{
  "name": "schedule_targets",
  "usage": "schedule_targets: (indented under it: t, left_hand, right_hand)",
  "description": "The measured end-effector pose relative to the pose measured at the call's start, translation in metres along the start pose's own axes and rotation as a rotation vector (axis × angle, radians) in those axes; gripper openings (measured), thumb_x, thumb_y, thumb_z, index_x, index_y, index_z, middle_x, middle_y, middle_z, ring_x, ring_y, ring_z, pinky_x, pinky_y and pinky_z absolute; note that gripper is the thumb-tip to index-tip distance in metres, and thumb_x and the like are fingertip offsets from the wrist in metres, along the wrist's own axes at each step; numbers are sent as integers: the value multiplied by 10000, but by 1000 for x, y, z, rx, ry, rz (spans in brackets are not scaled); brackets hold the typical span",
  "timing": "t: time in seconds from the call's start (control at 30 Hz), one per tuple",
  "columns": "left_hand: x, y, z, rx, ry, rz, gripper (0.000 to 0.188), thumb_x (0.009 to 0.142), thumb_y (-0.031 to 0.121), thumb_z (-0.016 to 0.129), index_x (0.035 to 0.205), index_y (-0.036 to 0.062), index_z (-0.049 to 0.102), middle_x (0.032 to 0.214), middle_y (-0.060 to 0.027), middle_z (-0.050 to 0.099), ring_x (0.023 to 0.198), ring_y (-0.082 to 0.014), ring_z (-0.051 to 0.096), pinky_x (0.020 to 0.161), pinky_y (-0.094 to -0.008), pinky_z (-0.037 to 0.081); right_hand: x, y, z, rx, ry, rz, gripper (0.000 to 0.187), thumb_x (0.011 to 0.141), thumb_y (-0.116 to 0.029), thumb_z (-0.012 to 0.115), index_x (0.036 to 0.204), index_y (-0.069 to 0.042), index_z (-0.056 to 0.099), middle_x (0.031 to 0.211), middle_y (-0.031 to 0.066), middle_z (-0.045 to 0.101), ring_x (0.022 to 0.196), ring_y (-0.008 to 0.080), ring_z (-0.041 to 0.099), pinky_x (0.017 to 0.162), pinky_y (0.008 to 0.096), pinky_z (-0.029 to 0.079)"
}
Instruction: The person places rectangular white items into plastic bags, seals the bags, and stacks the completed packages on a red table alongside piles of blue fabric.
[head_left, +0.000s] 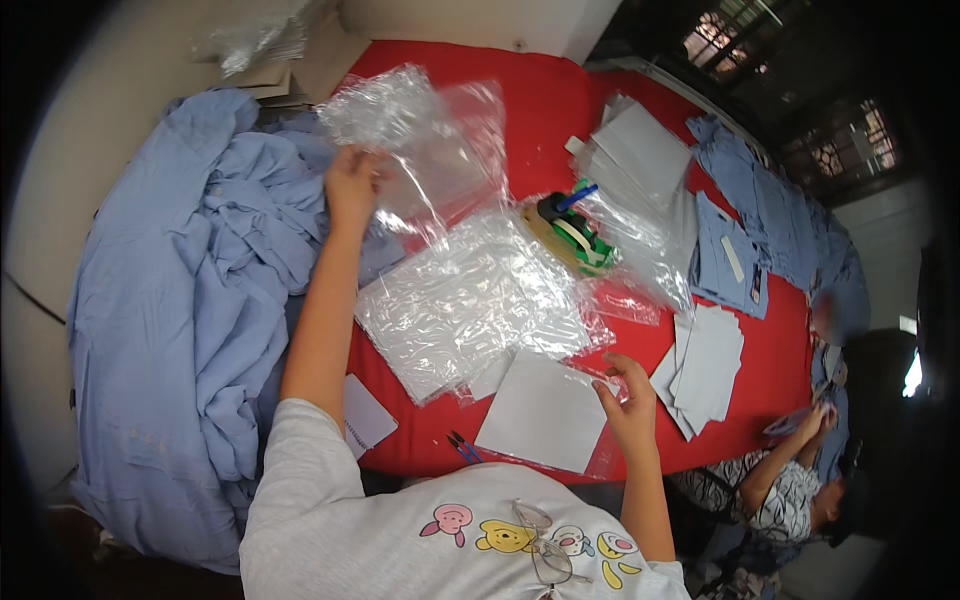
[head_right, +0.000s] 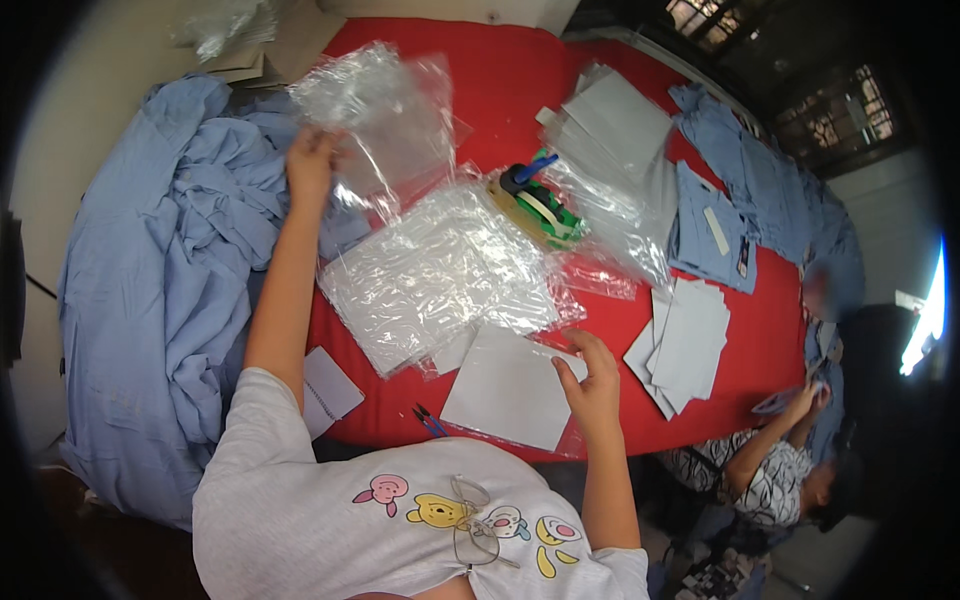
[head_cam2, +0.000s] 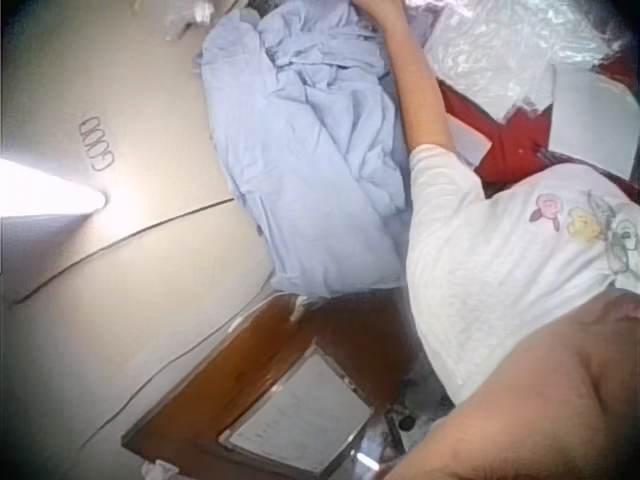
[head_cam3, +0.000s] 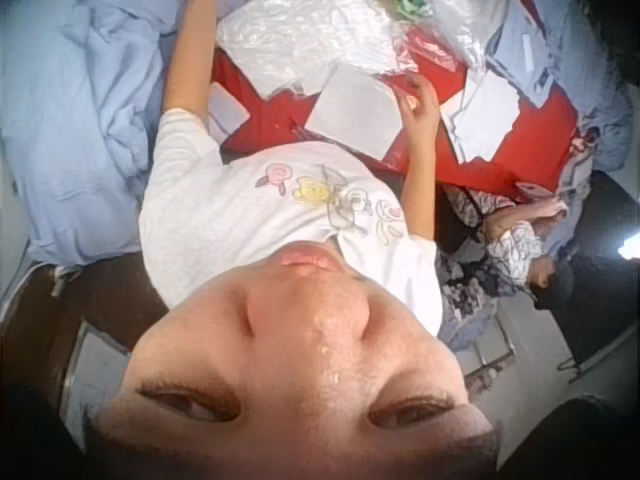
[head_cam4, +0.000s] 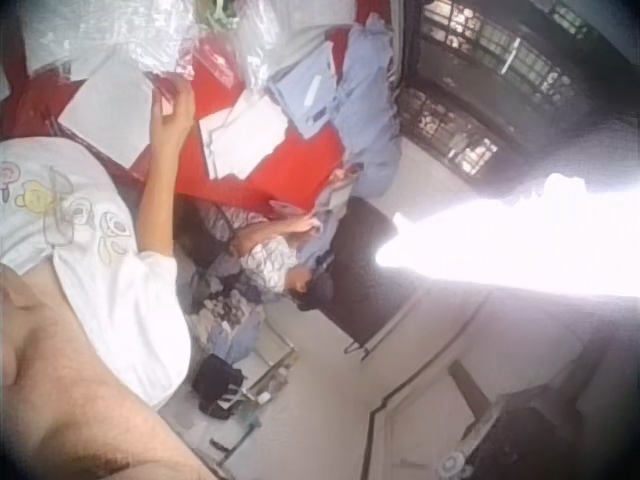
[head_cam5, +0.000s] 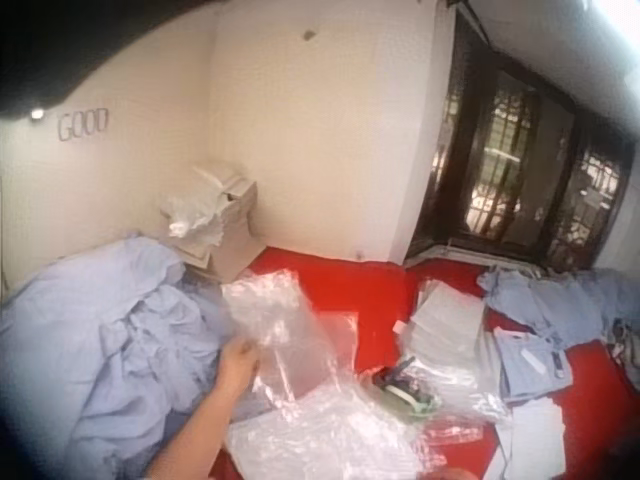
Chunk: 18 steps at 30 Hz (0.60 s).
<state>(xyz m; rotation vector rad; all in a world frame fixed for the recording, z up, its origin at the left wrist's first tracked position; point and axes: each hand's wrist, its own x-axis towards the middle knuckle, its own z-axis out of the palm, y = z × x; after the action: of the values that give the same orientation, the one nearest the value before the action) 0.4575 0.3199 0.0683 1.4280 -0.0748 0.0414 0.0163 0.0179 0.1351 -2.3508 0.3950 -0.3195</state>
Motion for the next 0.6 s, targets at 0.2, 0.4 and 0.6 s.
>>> schedule_targets:
  t: [0.2, 0.4, 0.6]
  left_hand:
    - [109, -40, -27, 675, 484, 436, 166, 1063, 131, 655, 1151, 11, 729, 1011, -146, 809, 830, -314, 784, 743, -421, 589]
    - [150, -72, -53, 1047, 512, 558, 468, 1029, 84, 644, 1491, 126, 589, 1440, -238, 641, 1282, -440, 648, 1069, -494, 517]
    - [136, -81, -32, 1583, 464, 804, 598, 1031, 211, 621, 1609, 304, 497, 1634, -185, 494, 1391, -431, 579, 1134, -523, 466]
  right_hand:
    - [-66, 62, -13, -162, 45, 272, 399, 864, -64, 817, 1248, -43, 712, 1143, 140, 724, 993, 306, 703, 873, 418, 569]
    - [-107, 110, -14, -323, 49, 365, 425, 873, -66, 813, 1282, -29, 703, 1256, 150, 691, 1147, 335, 690, 964, 429, 572]
    - [-90, 136, -19, -419, -6, 317, 488, 888, -69, 800, 1364, -118, 705, 1386, 141, 646, 1280, 350, 645, 1029, 446, 572]
